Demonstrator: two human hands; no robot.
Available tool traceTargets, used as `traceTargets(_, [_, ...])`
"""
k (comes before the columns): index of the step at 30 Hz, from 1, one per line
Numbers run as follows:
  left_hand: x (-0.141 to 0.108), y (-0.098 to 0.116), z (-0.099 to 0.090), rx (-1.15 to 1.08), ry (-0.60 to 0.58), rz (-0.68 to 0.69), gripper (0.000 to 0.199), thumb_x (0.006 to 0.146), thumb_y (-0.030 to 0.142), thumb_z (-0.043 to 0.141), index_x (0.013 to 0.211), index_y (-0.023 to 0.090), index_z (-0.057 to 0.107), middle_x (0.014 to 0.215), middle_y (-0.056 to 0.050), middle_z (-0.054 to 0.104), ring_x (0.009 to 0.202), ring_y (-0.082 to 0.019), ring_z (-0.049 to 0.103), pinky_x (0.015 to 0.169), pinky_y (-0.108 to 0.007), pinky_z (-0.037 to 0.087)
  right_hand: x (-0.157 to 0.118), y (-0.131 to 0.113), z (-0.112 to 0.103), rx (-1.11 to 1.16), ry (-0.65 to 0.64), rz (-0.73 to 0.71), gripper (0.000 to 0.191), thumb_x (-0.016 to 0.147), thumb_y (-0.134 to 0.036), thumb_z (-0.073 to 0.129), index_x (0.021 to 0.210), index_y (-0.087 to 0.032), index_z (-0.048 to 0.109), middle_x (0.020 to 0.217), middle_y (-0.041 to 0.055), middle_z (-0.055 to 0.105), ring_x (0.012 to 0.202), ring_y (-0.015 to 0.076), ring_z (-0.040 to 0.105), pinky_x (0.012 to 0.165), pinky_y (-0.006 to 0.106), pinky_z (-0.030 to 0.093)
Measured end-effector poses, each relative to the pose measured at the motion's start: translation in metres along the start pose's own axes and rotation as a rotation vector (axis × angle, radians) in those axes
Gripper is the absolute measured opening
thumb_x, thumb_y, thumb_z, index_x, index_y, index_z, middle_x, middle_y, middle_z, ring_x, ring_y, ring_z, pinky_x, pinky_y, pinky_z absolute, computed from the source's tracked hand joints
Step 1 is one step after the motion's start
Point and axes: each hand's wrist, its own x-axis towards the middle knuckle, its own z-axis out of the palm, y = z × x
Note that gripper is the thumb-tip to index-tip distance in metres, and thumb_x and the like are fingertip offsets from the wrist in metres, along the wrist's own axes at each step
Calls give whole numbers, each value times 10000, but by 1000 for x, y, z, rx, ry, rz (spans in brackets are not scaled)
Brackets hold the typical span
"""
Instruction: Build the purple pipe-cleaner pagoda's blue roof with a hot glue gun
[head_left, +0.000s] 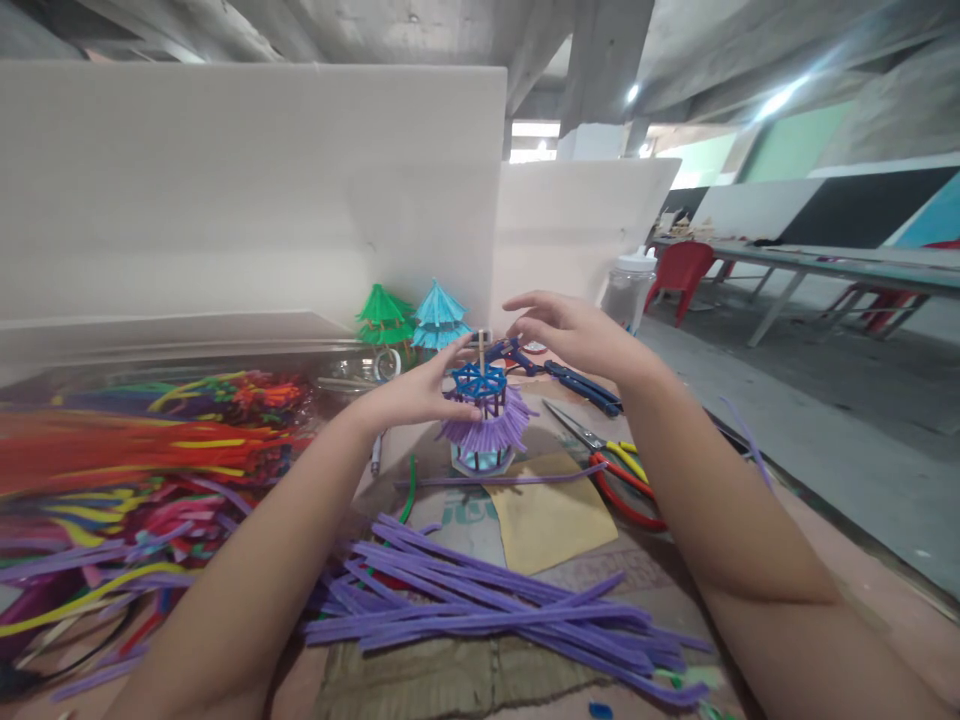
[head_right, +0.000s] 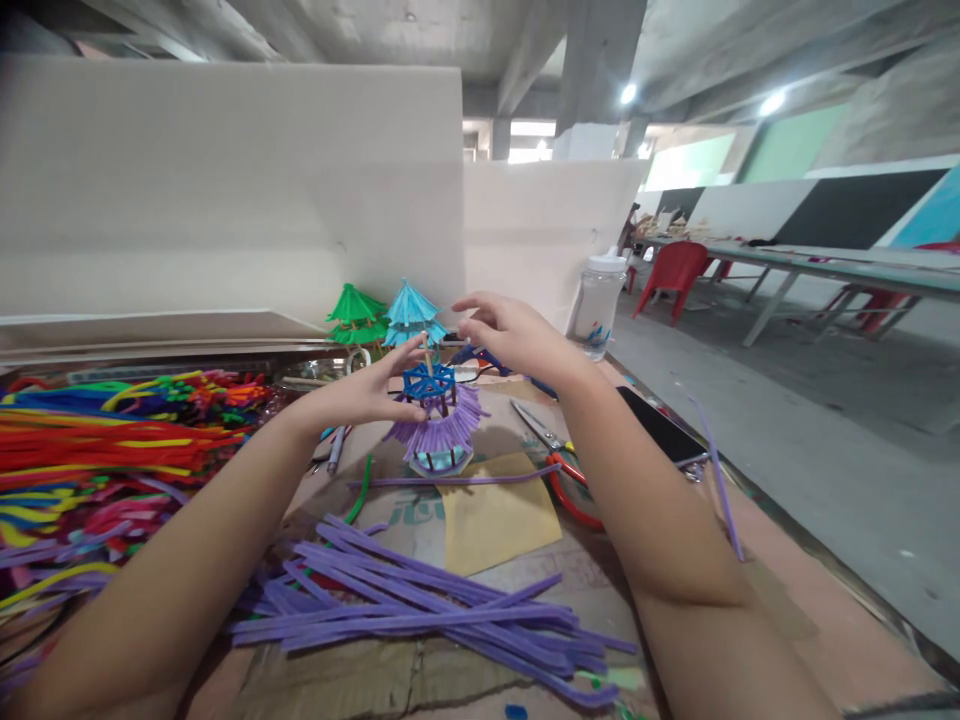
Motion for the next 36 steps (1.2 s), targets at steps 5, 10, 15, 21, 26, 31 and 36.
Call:
traceTargets(5, [3, 6, 12, -74, 43, 30, 1127, 726, 479, 807, 1604, 305, 123, 1606, -123, 367, 1446, -320, 413, 1143, -437, 408, -1, 4, -5, -57, -39, 35, 370, 953, -300, 539, 1292, -170, 611, 1102, 108, 744, 982, 227, 700, 852, 355, 551])
traceTargets(10, [7, 9, 15, -168, 178, 31, 1111, 755, 452, 790, 1603, 272, 94, 1540, -151, 450, 1312, -296, 564, 1115, -454, 436, -1, 4, -4, -47, 20, -3, 343, 944, -306, 552, 1253, -184, 635, 1088, 100, 749, 989, 223, 704, 825, 335, 560])
traceTargets(15, [11, 6, 19, -87, 334, -13, 1141, 758, 442, 778, 1607, 192, 58, 1516, -189, 464, 1322, -321, 547, 1121, -471, 421, -1, 5, -3, -104, 34, -2, 341, 946, -324, 555, 1249, -200, 649, 1082, 95, 753, 969, 228, 706, 842, 355, 553])
traceTargets(21, [9, 8, 18, -129, 253, 33, 1080, 777, 418, 764, 1604, 236, 94, 1544, -159, 442, 1260, -294, 601, 1092, -438, 453, 0, 8, -1, -126, 42, -20, 347, 943, -327, 562, 1248, -192, 659, 1110, 105, 755, 970, 228, 708, 870, 359, 541])
traceTargets(26, [9, 4, 17, -223, 157, 38, 1072, 804, 429, 739, 1606, 286, 42, 1555, -138, 435, 1289, -273, 587, 1094, -439, 464, 1, 5, 2, -129, 11, -22, 338, 955, -334, 551, 1240, -189, 660, 1094, 98, 759, 963, 214, 703, 824, 321, 542])
traceTargets(31, [12, -1, 22, -153, 170, -7, 1089, 774, 456, 760, 1605, 241, 91, 1571, -151, 413, 1323, -295, 556, 1132, -475, 420, 2, 3, 5, -160, -15, 11, 337, 951, -352, 567, 1232, -197, 671, 1056, 84, 760, 825, 180, 691, 668, 261, 535])
traceTargets(36, [12, -5, 21, -181, 154, -19, 1123, 768, 480, 767, 1607, 243, 57, 1556, -159, 435, 1343, -283, 540, 1150, -465, 392, 1, 6, 1, -185, -51, 36, 351, 952, -352, 556, 1252, -202, 660, 1136, 94, 746, 885, 193, 703, 722, 278, 548])
